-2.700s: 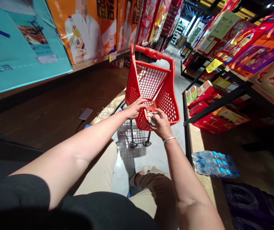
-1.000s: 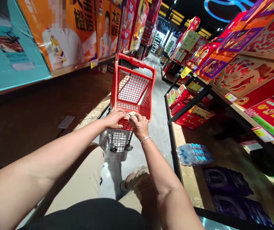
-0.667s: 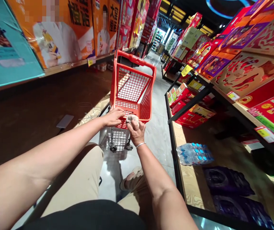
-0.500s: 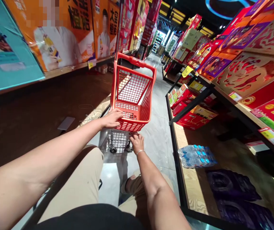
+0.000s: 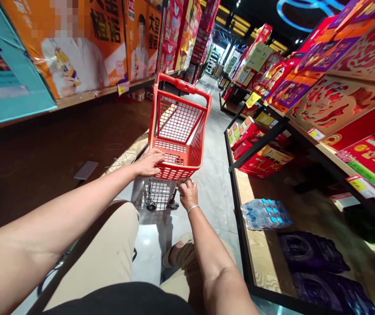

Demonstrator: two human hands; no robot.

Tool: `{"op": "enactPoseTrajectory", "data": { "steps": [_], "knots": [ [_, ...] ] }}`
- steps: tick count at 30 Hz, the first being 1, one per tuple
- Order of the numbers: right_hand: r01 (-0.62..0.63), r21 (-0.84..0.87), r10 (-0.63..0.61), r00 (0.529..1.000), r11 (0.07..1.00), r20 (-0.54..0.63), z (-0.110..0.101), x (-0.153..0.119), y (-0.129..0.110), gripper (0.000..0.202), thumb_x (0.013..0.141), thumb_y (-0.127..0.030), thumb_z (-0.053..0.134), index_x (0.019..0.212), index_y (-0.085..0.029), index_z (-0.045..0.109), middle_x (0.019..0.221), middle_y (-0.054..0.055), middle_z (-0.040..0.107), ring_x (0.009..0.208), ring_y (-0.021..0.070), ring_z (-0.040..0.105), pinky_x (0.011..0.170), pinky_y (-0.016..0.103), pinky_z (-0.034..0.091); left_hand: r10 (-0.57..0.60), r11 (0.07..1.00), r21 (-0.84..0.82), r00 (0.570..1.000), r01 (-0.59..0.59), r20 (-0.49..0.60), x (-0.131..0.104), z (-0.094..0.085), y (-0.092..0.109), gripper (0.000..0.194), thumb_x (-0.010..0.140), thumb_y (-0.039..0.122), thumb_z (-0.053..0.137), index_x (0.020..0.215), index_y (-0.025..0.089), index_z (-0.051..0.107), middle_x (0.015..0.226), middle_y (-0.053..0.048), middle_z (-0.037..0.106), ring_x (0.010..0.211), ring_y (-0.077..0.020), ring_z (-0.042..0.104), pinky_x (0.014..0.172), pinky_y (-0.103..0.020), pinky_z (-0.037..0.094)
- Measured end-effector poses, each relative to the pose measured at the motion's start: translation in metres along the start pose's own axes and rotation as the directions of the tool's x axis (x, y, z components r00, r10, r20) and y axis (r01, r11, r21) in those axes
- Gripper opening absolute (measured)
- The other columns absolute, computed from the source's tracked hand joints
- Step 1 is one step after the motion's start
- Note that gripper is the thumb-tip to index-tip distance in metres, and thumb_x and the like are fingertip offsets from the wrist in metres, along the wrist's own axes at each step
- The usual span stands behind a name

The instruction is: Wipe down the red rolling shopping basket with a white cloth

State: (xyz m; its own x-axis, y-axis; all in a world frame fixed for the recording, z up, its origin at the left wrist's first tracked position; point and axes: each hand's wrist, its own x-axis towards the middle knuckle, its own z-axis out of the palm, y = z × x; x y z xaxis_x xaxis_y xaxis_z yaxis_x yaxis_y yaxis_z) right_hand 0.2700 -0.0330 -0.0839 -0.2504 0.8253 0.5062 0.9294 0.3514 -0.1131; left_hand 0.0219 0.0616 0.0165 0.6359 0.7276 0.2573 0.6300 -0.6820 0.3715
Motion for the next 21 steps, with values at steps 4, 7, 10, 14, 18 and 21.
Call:
{"op": "enactPoseTrajectory", "data": {
  "steps": [4, 7, 10, 14, 18, 21],
  "knots": [
    [0.007, -0.008, -0.008, 0.985, 1.000, -0.171, -0.034, 0.011, -0.002, 0.027, 0.081, -0.011, 0.063, 0.103, -0.023, 0.073, 0.115, 0.009, 0.066, 0.105, 0.0249, 0.056, 0.093, 0.040, 0.045, 0.023, 1.000, 0.004, 0.999, -0.023, -0.044, -0.002, 0.001, -0.004, 0.015, 0.069, 0.024, 0.060, 0.083, 0.020, 0.064, 0.104, -0.008, 0.065, 0.117, -0.0300, 0.050, 0.109, -0.048, 0.041],
    [0.089, -0.070, -0.098, 0.986, 0.994, -0.131, -0.067, 0.043, 0.005, 0.033, 0.089, -0.020, 0.063, 0.121, -0.028, 0.071, 0.133, 0.008, 0.062, 0.118, 0.0268, 0.051, 0.101, 0.042, 0.040, 0.030, 0.999, 0.014, 0.998, -0.029, -0.058, -0.005, 0.000, -0.002, 0.014, 0.071, 0.028, 0.060, 0.082, 0.020, 0.063, 0.107, -0.008, 0.066, 0.115, -0.0293, 0.051, 0.107, -0.046, 0.043],
    [0.134, -0.122, -0.122, 0.987, 0.983, 0.101, -0.087, 0.072, 0.019, 0.035, 0.090, -0.024, 0.067, 0.124, -0.030, 0.070, 0.131, 0.007, 0.065, 0.111, 0.0255, 0.050, 0.096, 0.038, 0.039, 0.028, 0.999, 0.021, 0.999, -0.027, -0.041, -0.009, -0.002, 0.002, 0.016, 0.073, 0.029, 0.059, 0.084, 0.020, 0.064, 0.106, -0.008, 0.067, 0.115, -0.0291, 0.053, 0.107, -0.046, 0.043],
    [0.192, -0.147, -0.141, 0.943, 0.970, 0.300, -0.100, 0.093, 0.037, 0.028, 0.084, -0.029, 0.073, 0.112, -0.027, 0.074, 0.113, 0.005, 0.069, 0.104, 0.0248, 0.048, 0.090, 0.035, 0.035, 0.018, 0.999, 0.036, 1.000, -0.017, -0.026, -0.011, -0.004, 0.010, 0.015, 0.074, 0.030, 0.060, 0.084, 0.020, 0.066, 0.106, -0.008, 0.069, 0.117, -0.0305, 0.053, 0.107, -0.046, 0.043],
    [0.188, -0.174, -0.110, 0.918, 0.966, 0.381, -0.106, 0.097, 0.031, 0.018, 0.084, -0.027, 0.071, 0.101, -0.022, 0.073, 0.100, 0.005, 0.067, 0.097, 0.0229, 0.046, 0.085, 0.033, 0.032, 0.014, 0.999, 0.034, 0.999, -0.013, -0.044, -0.010, -0.004, 0.012, 0.026, 0.082, 0.045, 0.061, 0.084, 0.020, 0.068, 0.109, -0.010, 0.070, 0.121, -0.0323, 0.053, 0.111, -0.050, 0.039],
    [0.124, -0.219, -0.042, 0.938, 0.968, 0.344, -0.103, 0.094, 0.013, 0.021, 0.086, -0.029, 0.068, 0.105, -0.023, 0.072, 0.102, 0.006, 0.066, 0.098, 0.0241, 0.045, 0.081, 0.034, 0.030, -0.020, 1.000, 0.019, 0.996, 0.022, -0.089, -0.011, -0.003, 0.003, 0.039, 0.088, 0.057, 0.057, 0.087, 0.021, 0.071, 0.116, -0.009, 0.070, 0.131, -0.0343, 0.047, 0.121, -0.059, 0.023]
  ]
}}
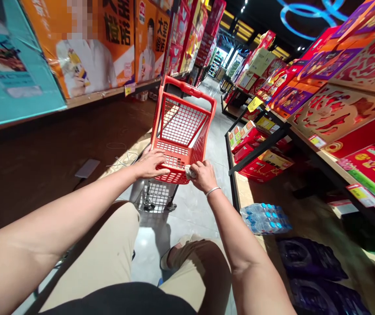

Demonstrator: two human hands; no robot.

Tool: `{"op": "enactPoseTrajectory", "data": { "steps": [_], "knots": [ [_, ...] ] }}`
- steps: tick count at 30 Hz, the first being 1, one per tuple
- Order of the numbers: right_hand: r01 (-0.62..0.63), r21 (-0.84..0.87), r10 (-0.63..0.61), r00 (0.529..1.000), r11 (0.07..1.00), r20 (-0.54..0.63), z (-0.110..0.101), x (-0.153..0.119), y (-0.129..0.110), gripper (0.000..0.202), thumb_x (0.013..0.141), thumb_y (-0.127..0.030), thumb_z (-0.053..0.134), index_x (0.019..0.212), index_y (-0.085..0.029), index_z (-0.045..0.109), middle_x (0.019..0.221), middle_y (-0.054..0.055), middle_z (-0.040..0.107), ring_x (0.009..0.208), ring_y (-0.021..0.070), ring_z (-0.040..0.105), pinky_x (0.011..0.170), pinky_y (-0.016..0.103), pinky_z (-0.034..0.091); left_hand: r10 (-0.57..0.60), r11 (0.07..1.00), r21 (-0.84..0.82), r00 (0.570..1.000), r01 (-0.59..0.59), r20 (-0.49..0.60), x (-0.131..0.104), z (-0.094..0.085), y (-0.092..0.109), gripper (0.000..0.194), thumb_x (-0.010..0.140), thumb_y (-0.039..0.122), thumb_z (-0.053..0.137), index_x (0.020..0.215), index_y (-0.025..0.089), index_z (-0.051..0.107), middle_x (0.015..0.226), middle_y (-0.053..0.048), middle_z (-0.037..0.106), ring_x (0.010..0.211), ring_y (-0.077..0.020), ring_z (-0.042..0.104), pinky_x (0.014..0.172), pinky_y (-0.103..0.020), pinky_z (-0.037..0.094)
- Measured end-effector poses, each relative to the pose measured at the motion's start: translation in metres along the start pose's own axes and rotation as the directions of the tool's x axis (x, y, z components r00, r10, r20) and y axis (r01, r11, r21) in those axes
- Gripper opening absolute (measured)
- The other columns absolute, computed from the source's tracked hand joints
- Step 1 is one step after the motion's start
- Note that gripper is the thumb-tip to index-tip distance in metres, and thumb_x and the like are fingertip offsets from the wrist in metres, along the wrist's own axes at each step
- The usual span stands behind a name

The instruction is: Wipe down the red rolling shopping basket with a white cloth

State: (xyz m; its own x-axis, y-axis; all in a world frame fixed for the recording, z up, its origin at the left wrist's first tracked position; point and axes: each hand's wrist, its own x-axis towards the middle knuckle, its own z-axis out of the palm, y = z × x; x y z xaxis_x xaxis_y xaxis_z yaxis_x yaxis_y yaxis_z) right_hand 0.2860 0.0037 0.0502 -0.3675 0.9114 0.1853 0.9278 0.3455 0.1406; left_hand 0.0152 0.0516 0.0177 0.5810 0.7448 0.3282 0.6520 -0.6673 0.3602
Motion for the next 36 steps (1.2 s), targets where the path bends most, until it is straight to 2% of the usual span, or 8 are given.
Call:
{"op": "enactPoseTrajectory", "data": {
  "steps": [4, 10, 13, 18, 24, 28, 31, 36],
  "knots": [
    [-0.067, -0.018, 0.066, 0.997, 0.998, -0.038, 0.003, 0.002, -0.031, 0.023, 0.088, -0.033, 0.067, 0.108, -0.024, 0.071, 0.105, 0.008, 0.065, 0.098, 0.0257, 0.045, 0.077, 0.035, 0.030, -0.100, 0.995, -0.008, 0.993, 0.100, -0.069, -0.005, 0.000, -0.020, 0.040, 0.098, 0.052, 0.045, 0.103, 0.025, 0.073, 0.153, -0.005, 0.052, 0.153, -0.0385, 0.020, 0.122, -0.071, 0.003],
    [-0.062, 0.016, 0.064, 0.985, 0.998, -0.161, 0.008, 0.012, -0.066, 0.021, 0.088, -0.037, 0.069, 0.102, -0.021, 0.072, 0.101, 0.012, 0.066, 0.098, 0.0280, 0.047, 0.077, 0.037, 0.035, -0.279, 0.960, -0.025, 0.955, 0.278, -0.102, -0.002, -0.010, -0.045, 0.047, 0.097, 0.046, 0.050, 0.139, 0.030, 0.062, 0.168, -0.007, 0.028, 0.158, -0.0431, -0.002, 0.120, -0.074, 0.002],
    [-0.040, 0.060, 0.050, 0.983, 0.997, -0.177, 0.007, 0.018, -0.073, 0.020, 0.086, -0.033, 0.071, 0.101, -0.021, 0.072, 0.101, 0.012, 0.068, 0.096, 0.0276, 0.049, 0.079, 0.038, 0.037, -0.281, 0.960, -0.013, 0.952, 0.281, -0.119, 0.002, -0.014, -0.043, 0.045, 0.096, 0.039, 0.049, 0.139, 0.029, 0.062, 0.161, -0.010, 0.039, 0.157, -0.0412, 0.009, 0.121, -0.073, 0.003],
    [0.109, 0.266, -0.069, 0.985, 0.958, -0.157, 0.002, 0.019, -0.067, 0.018, 0.086, -0.030, 0.071, 0.101, -0.020, 0.073, 0.097, 0.007, 0.070, 0.088, 0.0211, 0.056, 0.087, 0.036, 0.039, -0.051, 0.999, -0.012, 0.998, 0.051, 0.043, -0.004, 0.001, -0.007, 0.047, 0.091, 0.023, 0.048, 0.137, 0.024, 0.060, 0.136, -0.009, 0.063, 0.140, -0.0300, 0.047, 0.127, -0.063, 0.010],
    [0.285, 0.375, -0.173, 0.937, 0.882, -0.304, 0.002, 0.003, -0.006, 0.018, 0.085, -0.035, 0.077, 0.095, -0.020, 0.074, 0.108, 0.006, 0.073, 0.100, 0.0199, 0.061, 0.095, 0.039, 0.038, -0.155, 0.977, -0.158, 0.987, 0.145, -0.051, -0.015, 0.028, 0.019, 0.061, 0.078, 0.019, 0.058, 0.139, 0.021, 0.057, 0.153, -0.009, 0.047, 0.159, -0.0347, 0.009, 0.129, -0.060, 0.014],
    [0.070, 0.164, -0.011, 0.942, 0.984, -0.335, 0.010, 0.011, 0.083, 0.030, 0.090, -0.044, 0.071, 0.091, -0.014, 0.077, 0.106, 0.013, 0.074, 0.099, 0.0194, 0.060, 0.092, 0.042, 0.034, -0.184, 0.961, -0.221, 0.980, 0.165, -0.072, -0.005, 0.037, 0.015, 0.042, 0.080, 0.022, 0.059, 0.121, 0.021, 0.064, 0.151, -0.009, 0.049, 0.160, -0.0342, 0.008, 0.131, -0.057, 0.012],
    [-0.112, 0.118, 0.151, 0.900, 0.987, -0.409, 0.022, 0.020, 0.110, 0.047, 0.088, -0.057, 0.067, 0.092, -0.012, 0.079, 0.105, 0.016, 0.073, 0.092, 0.0191, 0.060, 0.081, 0.041, 0.036, -0.195, 0.952, -0.255, 0.978, 0.169, -0.079, 0.003, 0.042, 0.011, 0.027, 0.087, 0.028, 0.056, 0.112, 0.021, 0.064, 0.152, -0.009, 0.047, 0.160, -0.0333, 0.006, 0.131, -0.056, 0.011],
    [0.072, 0.174, 0.019, 0.883, 0.982, -0.468, 0.029, 0.005, 0.025, 0.026, 0.098, -0.036, 0.060, 0.098, -0.018, 0.079, 0.102, 0.010, 0.072, 0.095, 0.0180, 0.063, 0.089, 0.042, 0.039, -0.197, 0.945, -0.283, 0.976, 0.163, -0.095, 0.008, 0.045, 0.006, 0.024, 0.098, 0.036, 0.047, 0.104, 0.020, 0.063, 0.151, -0.010, 0.050, 0.161, -0.0287, 0.006, 0.132, -0.050, 0.011]
  ]
}}
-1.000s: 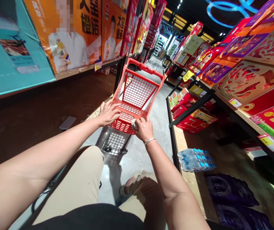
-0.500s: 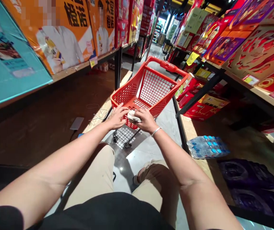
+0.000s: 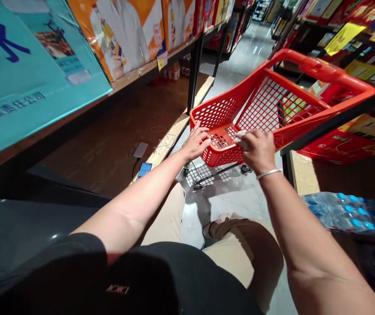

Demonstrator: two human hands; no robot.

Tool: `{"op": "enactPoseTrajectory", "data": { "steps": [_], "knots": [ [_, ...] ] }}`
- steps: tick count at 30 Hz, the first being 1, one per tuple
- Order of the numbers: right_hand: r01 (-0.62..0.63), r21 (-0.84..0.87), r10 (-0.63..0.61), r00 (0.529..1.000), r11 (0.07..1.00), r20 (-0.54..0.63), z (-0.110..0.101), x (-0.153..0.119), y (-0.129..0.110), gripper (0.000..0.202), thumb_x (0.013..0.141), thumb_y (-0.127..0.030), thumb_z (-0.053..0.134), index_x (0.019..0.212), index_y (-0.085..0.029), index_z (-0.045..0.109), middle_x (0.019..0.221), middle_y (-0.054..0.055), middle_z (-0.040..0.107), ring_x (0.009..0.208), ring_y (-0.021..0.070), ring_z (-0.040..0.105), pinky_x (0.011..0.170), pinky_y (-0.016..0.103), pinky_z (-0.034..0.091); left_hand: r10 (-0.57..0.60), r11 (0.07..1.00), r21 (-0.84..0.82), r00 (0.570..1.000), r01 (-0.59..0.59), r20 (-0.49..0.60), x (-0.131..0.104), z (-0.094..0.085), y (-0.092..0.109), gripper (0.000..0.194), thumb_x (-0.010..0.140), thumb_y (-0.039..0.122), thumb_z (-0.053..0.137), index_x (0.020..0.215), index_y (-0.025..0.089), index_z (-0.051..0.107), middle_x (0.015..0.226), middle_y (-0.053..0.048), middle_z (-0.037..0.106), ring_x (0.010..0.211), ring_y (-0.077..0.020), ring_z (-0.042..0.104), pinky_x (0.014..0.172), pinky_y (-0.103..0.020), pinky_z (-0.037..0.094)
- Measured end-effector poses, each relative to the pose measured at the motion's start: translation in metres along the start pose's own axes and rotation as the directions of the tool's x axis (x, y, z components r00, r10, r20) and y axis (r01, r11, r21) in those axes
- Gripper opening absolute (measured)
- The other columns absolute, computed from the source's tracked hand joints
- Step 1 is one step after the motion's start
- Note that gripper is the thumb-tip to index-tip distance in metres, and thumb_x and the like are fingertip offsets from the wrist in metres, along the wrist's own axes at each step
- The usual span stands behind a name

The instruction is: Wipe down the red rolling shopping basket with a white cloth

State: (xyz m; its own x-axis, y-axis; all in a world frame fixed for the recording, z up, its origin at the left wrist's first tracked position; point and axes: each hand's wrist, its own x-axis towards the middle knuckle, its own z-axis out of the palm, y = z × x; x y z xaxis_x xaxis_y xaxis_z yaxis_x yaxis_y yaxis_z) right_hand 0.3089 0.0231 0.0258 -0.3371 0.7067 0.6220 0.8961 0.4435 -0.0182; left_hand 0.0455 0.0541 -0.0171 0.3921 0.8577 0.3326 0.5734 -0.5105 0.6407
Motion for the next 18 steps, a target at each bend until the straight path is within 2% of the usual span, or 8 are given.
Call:
{"op": "enactPoseTrajectory", "data": {
  "steps": [2, 4, 7, 9, 11, 14, 18],
  "knots": [
    [0.063, 0.064, -0.063, 0.998, 0.996, 0.008, 0.002, -0.009, -0.035, 0.017, 0.094, -0.030, 0.065, 0.105, -0.023, 0.076, 0.115, 0.009, 0.071, 0.104, 0.0212, 0.061, 0.094, 0.044, 0.040, 0.015, 1.000, -0.013, 1.000, -0.015, -0.003, 0.001, -0.002, -0.004, 0.027, 0.101, 0.036, 0.042, 0.103, 0.020, 0.063, 0.149, -0.009, 0.051, 0.161, -0.0265, 0.007, 0.132, -0.048, 0.013],
    [0.111, 0.094, -0.115, 0.992, 0.989, 0.041, 0.003, -0.014, -0.047, 0.021, 0.090, -0.026, 0.068, 0.110, -0.027, 0.074, 0.124, 0.007, 0.068, 0.109, 0.0231, 0.058, 0.097, 0.045, 0.041, 0.035, 0.999, -0.019, 0.999, -0.035, -0.006, 0.002, -0.006, -0.009, 0.030, 0.102, 0.034, 0.038, 0.104, 0.020, 0.064, 0.147, -0.008, 0.053, 0.160, -0.0254, 0.009, 0.132, -0.046, 0.014],
    [0.096, 0.041, -0.096, 0.995, 0.995, 0.004, 0.002, -0.016, -0.026, 0.023, 0.090, -0.027, 0.067, 0.112, -0.026, 0.073, 0.122, 0.010, 0.068, 0.106, 0.0233, 0.058, 0.096, 0.044, 0.042, 0.053, 0.998, -0.022, 0.999, -0.053, 0.001, 0.004, -0.012, -0.013, 0.030, 0.102, 0.032, 0.038, 0.102, 0.019, 0.065, 0.143, -0.008, 0.056, 0.160, -0.0251, 0.015, 0.132, -0.044, 0.015],
    [0.042, -0.018, -0.043, 0.997, 0.999, -0.068, 0.000, -0.015, -0.009, 0.023, 0.090, -0.028, 0.067, 0.111, -0.023, 0.073, 0.117, 0.012, 0.069, 0.104, 0.0242, 0.058, 0.094, 0.044, 0.042, 0.059, 0.998, -0.031, 0.998, -0.058, 0.005, 0.005, -0.015, -0.014, 0.030, 0.102, 0.032, 0.039, 0.101, 0.019, 0.066, 0.142, -0.008, 0.057, 0.159, -0.0255, 0.016, 0.133, -0.044, 0.015],
    [-0.024, -0.046, 0.017, 0.988, 0.999, -0.151, 0.001, -0.016, -0.006, 0.023, 0.088, -0.026, 0.066, 0.110, -0.023, 0.073, 0.116, 0.011, 0.068, 0.104, 0.0252, 0.058, 0.094, 0.045, 0.043, 0.072, 0.997, -0.041, 0.997, -0.071, 0.016, 0.005, -0.017, -0.014, 0.030, 0.102, 0.031, 0.040, 0.101, 0.018, 0.068, 0.142, -0.009, 0.057, 0.160, -0.0265, 0.015, 0.132, -0.046, 0.018],
    [-0.102, -0.006, 0.097, 0.964, 0.995, -0.246, 0.013, -0.023, -0.031, 0.022, 0.088, -0.023, 0.063, 0.108, -0.025, 0.073, 0.116, 0.010, 0.065, 0.106, 0.0258, 0.056, 0.097, 0.047, 0.044, 0.083, 0.996, -0.038, 0.996, -0.083, 0.009, 0.006, -0.017, -0.013, 0.029, 0.101, 0.029, 0.041, 0.101, 0.019, 0.068, 0.142, -0.009, 0.058, 0.160, -0.0272, 0.015, 0.131, -0.049, 0.020],
    [-0.122, 0.059, 0.133, 0.962, 0.991, -0.237, 0.038, -0.037, -0.075, 0.019, 0.091, -0.022, 0.060, 0.102, -0.028, 0.075, 0.115, 0.010, 0.062, 0.111, 0.0284, 0.051, 0.102, 0.050, 0.042, 0.064, 0.997, -0.051, 0.998, -0.065, -0.012, 0.005, -0.017, -0.014, 0.028, 0.101, 0.030, 0.041, 0.100, 0.019, 0.067, 0.141, -0.009, 0.058, 0.159, -0.0260, 0.017, 0.131, -0.048, 0.019]
  ]
}}
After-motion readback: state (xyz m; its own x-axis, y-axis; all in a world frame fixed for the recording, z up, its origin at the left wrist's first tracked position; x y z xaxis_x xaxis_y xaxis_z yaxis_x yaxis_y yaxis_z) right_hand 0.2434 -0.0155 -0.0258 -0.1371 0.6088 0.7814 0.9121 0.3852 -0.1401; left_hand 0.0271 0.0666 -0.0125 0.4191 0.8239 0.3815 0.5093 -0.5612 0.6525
